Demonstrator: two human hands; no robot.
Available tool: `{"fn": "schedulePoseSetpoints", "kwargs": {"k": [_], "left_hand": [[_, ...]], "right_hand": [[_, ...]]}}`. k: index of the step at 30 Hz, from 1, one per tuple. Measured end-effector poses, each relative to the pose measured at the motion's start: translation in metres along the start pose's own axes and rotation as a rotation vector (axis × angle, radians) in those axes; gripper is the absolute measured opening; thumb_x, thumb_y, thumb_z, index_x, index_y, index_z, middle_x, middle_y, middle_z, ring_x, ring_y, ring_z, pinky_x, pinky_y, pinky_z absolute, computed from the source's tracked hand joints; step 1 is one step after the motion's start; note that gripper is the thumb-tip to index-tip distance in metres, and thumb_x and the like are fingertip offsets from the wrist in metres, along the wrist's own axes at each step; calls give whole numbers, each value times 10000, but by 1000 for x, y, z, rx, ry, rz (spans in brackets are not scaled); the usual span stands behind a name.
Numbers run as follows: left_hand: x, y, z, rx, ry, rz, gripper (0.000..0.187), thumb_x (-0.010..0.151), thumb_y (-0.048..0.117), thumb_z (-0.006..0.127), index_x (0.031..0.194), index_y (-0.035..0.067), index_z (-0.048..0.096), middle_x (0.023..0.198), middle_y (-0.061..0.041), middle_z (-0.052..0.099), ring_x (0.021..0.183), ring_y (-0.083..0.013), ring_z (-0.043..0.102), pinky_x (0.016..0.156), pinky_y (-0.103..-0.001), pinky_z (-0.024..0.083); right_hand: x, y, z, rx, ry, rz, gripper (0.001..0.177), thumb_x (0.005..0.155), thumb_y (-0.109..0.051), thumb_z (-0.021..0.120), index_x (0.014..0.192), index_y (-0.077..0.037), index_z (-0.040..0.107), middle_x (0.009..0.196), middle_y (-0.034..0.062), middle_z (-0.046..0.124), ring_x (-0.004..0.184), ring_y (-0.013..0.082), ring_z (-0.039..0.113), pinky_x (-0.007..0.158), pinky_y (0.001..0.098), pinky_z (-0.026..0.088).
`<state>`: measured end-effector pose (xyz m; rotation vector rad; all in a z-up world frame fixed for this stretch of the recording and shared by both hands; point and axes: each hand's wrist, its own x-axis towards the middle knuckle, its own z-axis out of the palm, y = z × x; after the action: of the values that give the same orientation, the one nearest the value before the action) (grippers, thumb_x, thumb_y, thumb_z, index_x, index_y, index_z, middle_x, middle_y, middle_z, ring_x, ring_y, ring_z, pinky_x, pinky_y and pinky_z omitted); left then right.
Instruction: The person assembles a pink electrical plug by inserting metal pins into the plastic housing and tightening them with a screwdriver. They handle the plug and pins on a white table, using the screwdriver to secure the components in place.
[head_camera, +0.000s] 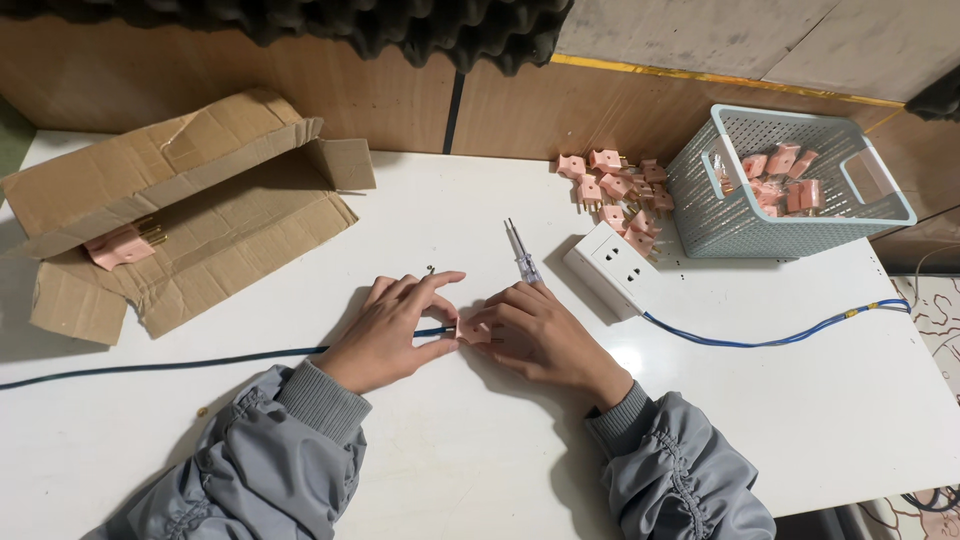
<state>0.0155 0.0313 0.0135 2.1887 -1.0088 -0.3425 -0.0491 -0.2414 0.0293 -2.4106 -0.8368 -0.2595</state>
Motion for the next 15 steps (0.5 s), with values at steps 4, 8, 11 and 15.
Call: {"fn": "schedulePoseSetpoints", "kwargs": {"k": [4, 8, 11, 15], "left_hand": [[0, -1, 1, 12, 24, 29, 770, 1038, 341, 800, 1693, 202, 421, 1269, 23, 841, 1263, -216, 663, 1189, -467, 355], [1, -13, 9, 111, 72, 114, 597, 1081, 349, 767, 1608, 213, 523, 1231, 37, 828, 1215, -214, 646, 1162, -461, 369], [3, -23, 16, 133, 100, 118, 473, 1158, 432, 658, 1569, 226, 547, 1228, 30, 815, 1219, -202, 635, 1154, -457, 373], [2, -21, 16, 59, 96, 92, 455, 1181, 495, 569, 1552, 233, 544, 1219, 26, 821, 1219, -202, 636, 1155, -454, 368]], "right_hand": [[0, -3, -1, -12, -18, -35, 279, 1001, -231, 871, 1268, -163, 828, 1130, 74, 755, 961, 268, 704, 933, 437, 544], [3, -3, -1, -19, -29, -61, 250, 1022, -213, 847, 1261, -143, 828, 1164, 99, 758, 955, 290, 700, 900, 453, 556], [1, 0, 0, -65, -28, -54, 336, 997, -253, 892, 1304, -144, 812, 1185, 90, 758, 1001, 281, 724, 902, 440, 567], [-8, 16, 19, -53, 5, -34, 386, 980, -145, 875, 1354, -115, 783, 1146, 111, 762, 979, 307, 738, 895, 447, 586]]}}
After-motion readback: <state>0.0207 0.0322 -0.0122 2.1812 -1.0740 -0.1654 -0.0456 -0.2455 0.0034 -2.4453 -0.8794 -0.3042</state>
